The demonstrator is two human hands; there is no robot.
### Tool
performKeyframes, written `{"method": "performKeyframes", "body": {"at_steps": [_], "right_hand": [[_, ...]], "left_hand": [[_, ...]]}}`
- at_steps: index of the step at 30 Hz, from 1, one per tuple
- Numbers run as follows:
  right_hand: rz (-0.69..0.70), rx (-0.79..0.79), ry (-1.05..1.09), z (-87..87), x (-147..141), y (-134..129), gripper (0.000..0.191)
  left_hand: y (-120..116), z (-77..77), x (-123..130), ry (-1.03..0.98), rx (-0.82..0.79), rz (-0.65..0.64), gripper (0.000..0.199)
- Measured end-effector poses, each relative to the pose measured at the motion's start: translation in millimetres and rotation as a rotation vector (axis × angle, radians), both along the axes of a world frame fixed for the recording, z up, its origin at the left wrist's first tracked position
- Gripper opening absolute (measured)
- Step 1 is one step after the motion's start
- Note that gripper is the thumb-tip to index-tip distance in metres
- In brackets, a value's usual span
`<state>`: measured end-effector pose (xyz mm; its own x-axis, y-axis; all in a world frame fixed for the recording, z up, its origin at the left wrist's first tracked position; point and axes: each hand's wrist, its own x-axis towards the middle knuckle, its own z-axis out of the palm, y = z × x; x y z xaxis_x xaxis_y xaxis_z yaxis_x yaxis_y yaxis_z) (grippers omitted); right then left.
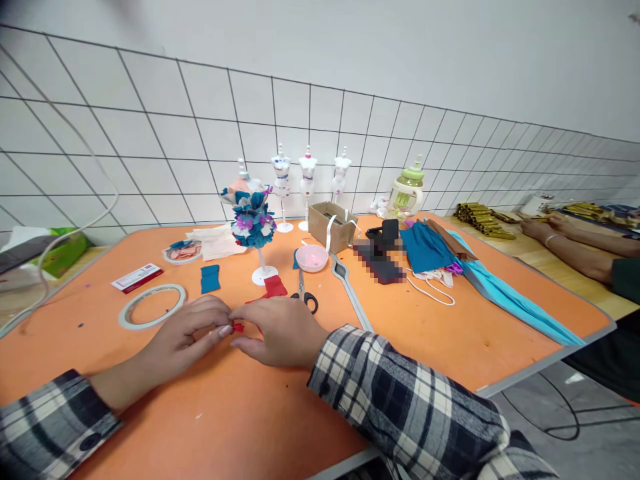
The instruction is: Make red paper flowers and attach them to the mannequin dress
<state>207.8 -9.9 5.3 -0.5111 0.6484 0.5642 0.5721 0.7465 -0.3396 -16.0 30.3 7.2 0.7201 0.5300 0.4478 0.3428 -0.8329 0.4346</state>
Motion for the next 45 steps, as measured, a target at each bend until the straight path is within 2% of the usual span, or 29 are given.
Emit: {"method": "performKeyframes", "body": {"at_steps": [3, 6, 10, 15, 19, 23, 30, 32, 34, 36, 39, 42, 45], "right_hand": [[-0.009, -0.014, 0.073, -6.2, -4.5, 1.7, 0.018], [-0.031, -0.077, 0.155, -7.1, -6.6, 3.8, 0.009], [-0.016, -0.184, 0.232, -4.5, -5.6, 5.9, 0.008], [-0.059, -0.122, 0.143, -4.3, -3.3, 6.8, 0.007], [-0.074, -0.079, 0.015, -3.4, -2.4, 5.8, 0.01], [-0.074, -0.089, -0.03, -2.8, -2.1, 5.9, 0.01], [-0.02, -0.119, -0.031, -2.2, -1.8, 4.5, 0.01], [-0.012, -0.122, -0.053, 3.6, 2.0, 4.1, 0.018], [-0.092, -0.085, -0.145, 11.3, 8.9, 5.8, 0.029], [-0.289, -0.061, -0.317, 17.9, 17.4, 10.0, 0.025], [-0.55, -0.233, -0.544, 21.8, 27.8, 17.1, 0.021], [-0.612, -0.443, -0.664, 22.1, 32.0, 18.4, 0.029], [-0.629, -0.505, -0.722, 25.3, 34.1, 13.5, 0.026]], "left_hand": [[-2.2, 0.8, 2.8, -0.025, -0.034, 0.006, 0.019], [-2.9, 0.4, 4.2, -0.039, -0.056, 0.02, 0.022], [-2.3, -0.5, 3.3, -0.006, -0.067, 0.092, 0.023], [-1.6, -1.5, 2.4, -0.017, -0.108, 0.199, 0.028], [-1.0, -3.7, 3.7, 0.011, 0.021, 0.126, 0.016], [-1.0, -4.9, 3.6, 0.003, 0.093, 0.062, 0.014], [-1.0, -3.9, 7.5, -0.038, -0.01, 0.032, 0.008], [-0.9, -3.0, 8.5, -0.063, -0.077, 0.038, 0.01], [-1.0, -1.7, 8.4, -0.091, -0.146, 0.065, 0.014], [-1.0, -0.6, 7.3, -0.124, -0.203, 0.123, 0.016], [-0.7, 0.0, 5.5, -0.167, -0.261, 0.201, 0.017], [-0.3, 0.3, 5.1, -0.184, -0.282, 0.233, 0.019], [-0.1, 1.2, 5.4, -0.178, -0.298, 0.258, 0.02]]}}
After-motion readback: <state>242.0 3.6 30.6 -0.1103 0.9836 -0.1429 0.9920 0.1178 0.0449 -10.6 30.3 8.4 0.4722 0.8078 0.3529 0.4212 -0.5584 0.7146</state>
